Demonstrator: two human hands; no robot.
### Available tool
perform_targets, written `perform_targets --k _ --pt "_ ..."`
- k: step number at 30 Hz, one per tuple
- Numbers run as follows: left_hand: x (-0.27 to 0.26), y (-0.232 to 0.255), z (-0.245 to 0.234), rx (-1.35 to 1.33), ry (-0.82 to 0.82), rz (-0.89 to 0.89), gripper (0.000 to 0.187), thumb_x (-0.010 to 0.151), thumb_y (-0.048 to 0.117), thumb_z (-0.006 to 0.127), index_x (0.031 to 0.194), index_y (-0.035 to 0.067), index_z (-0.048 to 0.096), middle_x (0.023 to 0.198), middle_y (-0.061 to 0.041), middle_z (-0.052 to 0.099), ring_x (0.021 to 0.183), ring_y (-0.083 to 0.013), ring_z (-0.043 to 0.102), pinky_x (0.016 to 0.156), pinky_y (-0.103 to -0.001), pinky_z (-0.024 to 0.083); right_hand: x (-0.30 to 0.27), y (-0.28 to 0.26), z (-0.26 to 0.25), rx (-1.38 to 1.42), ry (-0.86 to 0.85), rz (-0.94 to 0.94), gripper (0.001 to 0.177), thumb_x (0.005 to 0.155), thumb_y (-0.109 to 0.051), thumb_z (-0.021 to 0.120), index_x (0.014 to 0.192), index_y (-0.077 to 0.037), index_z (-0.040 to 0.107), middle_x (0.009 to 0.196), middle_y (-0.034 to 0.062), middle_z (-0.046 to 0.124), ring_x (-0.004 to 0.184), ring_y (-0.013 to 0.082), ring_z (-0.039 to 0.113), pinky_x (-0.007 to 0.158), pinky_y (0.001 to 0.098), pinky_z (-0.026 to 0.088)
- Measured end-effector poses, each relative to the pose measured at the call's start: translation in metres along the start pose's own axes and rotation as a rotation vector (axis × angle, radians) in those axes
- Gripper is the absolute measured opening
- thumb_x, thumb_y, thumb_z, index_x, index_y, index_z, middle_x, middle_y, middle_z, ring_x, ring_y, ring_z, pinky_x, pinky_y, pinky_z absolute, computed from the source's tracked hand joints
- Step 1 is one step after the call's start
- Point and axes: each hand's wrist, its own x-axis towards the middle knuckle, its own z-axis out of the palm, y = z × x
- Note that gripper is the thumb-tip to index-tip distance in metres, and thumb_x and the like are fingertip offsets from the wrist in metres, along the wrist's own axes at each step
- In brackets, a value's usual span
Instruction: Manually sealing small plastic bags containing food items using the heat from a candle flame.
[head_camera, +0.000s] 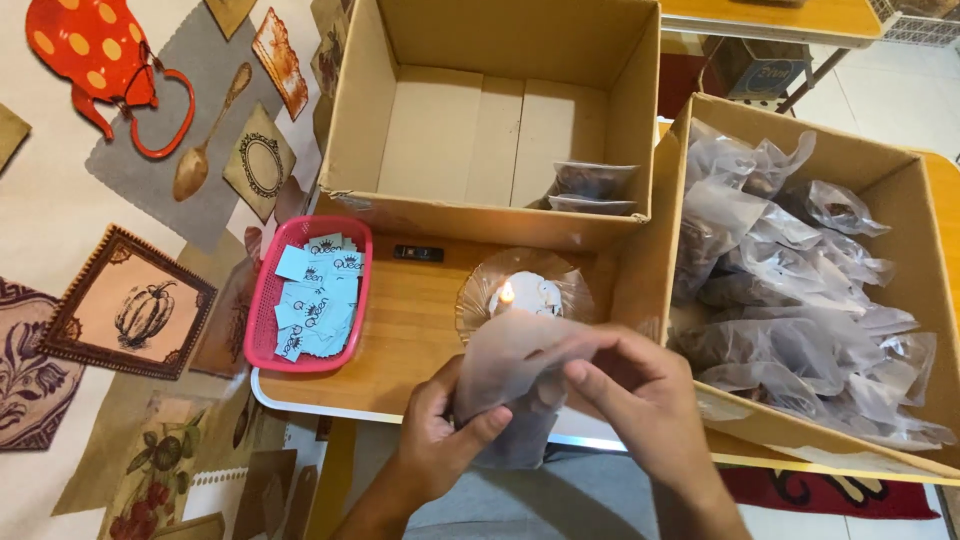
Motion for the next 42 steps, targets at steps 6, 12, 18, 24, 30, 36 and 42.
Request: perform_targets --k 6,12,18,24,30,36,42 --pt "-0.003 -0.005 0.012 -0.034 0.01 -0.06 0.051 0.087 0.041 0.074 0.123 0.005 0.07 0.11 -0.007 0.077 0.102 -0.0188 0.07 0.086 -0.036 0.061 -0.008 0.01 0.008 -0.031 0.163 0.042 0.012 0.09 -0.013 0.074 0.088 -0.002 0.079 0.088 0.0084 0.08 0.082 0.0146 0.073 0.077 0.0262 0.058" --pt "-0.002 -0.014 0.012 -0.248 0.07 0.017 0.044 0.09 0.035 0.075 0.119 0.003 0.071 0.107 -0.009 0.078 0.096 -0.0217 0.073 0.084 -0.036 0.059 -0.009 0.004 0.012 -0.054 0.043 -0.036 0.013 0.087 -0.016 0.076 0.09 -0.004 0.08 0.092 0.0094 0.081 0.086 0.0159 0.075 0.08 0.0272 0.06" --pt "-0.002 -0.001 -0.003 -0.13 0.269 0.126 0.036 0.099 0.034 0.062 0.103 0.002 0.079 0.089 -0.012 0.081 0.082 -0.0249 0.077 0.066 -0.035 0.065 -0.006 0.006 0.019 0.012 0.023 -0.067 0.01 0.088 -0.012 0.076 0.09 -0.004 0.08 0.09 0.0103 0.078 0.084 0.0178 0.073 0.076 0.0267 0.06" --pt "-0.007 -0.013 -0.04 -0.277 -0.084 -0.081 0.1 0.076 0.084 0.073 0.142 0.013 0.054 0.134 -0.02 0.068 0.112 -0.0331 0.072 0.092 -0.05 0.065 0.004 0.007 0.039 0.152 0.014 0.056 0.015 0.088 -0.013 0.075 0.086 0.001 0.078 0.085 0.0126 0.073 0.071 0.0198 0.07 0.054 0.028 0.066" --pt "-0.023 -0.009 -0.042 -0.15 -0.157 -0.318 0.067 0.079 0.025 0.084 0.14 0.006 0.061 0.131 -0.007 0.074 0.122 -0.0203 0.07 0.108 -0.038 0.053 0.016 0.011 0.057 0.164 0.022 0.092 0.017 0.086 -0.013 0.077 0.083 0.003 0.078 0.084 0.0143 0.074 0.06 0.0208 0.07 0.047 0.0276 0.064" --pt "-0.037 -0.02 -0.067 -0.096 -0.05 -0.298 0.062 0.078 0.025 0.086 0.134 0.009 0.066 0.125 -0.005 0.078 0.118 -0.0187 0.071 0.105 -0.038 0.054 0.028 0.012 0.083 0.169 -0.075 -0.013 0.016 0.092 -0.013 0.072 0.083 -0.001 0.073 0.082 0.0097 0.07 0.065 0.0167 0.066 0.056 0.0266 0.061" --pt "-0.051 -0.024 -0.1 0.14 0.147 -0.353 0.044 0.073 0.028 0.087 0.113 0.011 0.08 0.109 -0.001 0.085 0.107 -0.0164 0.079 0.096 -0.033 0.06 0.071 0.034 0.131 0.148 -0.192 0.102 0.042 0.102 -0.039 0.052 0.096 -0.001 0.072 0.089 0.0106 0.073 0.085 0.0194 0.069 0.078 0.0316 0.055"
